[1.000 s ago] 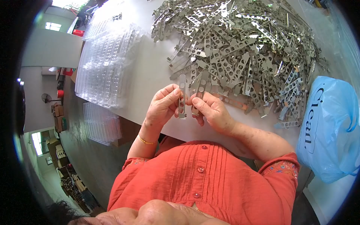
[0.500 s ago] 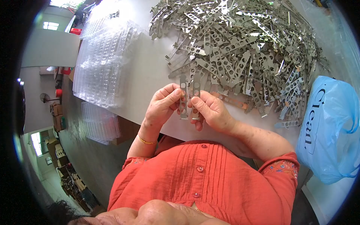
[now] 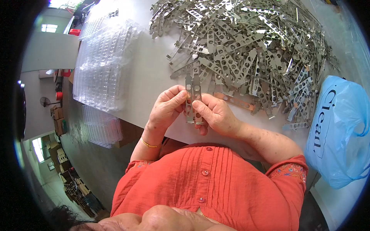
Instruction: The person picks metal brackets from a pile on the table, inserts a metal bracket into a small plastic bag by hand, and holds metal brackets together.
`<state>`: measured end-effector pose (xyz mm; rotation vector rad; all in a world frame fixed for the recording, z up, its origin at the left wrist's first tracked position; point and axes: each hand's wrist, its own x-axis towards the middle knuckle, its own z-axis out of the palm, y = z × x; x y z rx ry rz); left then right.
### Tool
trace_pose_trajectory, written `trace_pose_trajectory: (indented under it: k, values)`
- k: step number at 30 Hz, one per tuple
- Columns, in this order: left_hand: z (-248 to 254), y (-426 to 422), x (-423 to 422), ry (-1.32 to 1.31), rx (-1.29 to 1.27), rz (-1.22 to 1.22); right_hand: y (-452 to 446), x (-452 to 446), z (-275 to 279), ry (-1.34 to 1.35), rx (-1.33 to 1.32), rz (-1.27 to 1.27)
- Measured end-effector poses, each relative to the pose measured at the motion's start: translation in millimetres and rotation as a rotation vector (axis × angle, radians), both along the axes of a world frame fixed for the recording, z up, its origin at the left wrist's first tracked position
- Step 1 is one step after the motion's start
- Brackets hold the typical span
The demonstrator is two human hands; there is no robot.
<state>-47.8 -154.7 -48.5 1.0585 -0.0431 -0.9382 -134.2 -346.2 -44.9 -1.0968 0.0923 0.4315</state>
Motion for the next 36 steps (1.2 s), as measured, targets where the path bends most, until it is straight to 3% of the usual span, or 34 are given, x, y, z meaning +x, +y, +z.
trace_pose_trajectory:
  k: [36]
  values:
    - [0.1,-0.5,-3.3,-0.043,0.043,0.008,2.7,-1.3,-4.9,-0.009,-0.04,0.015]
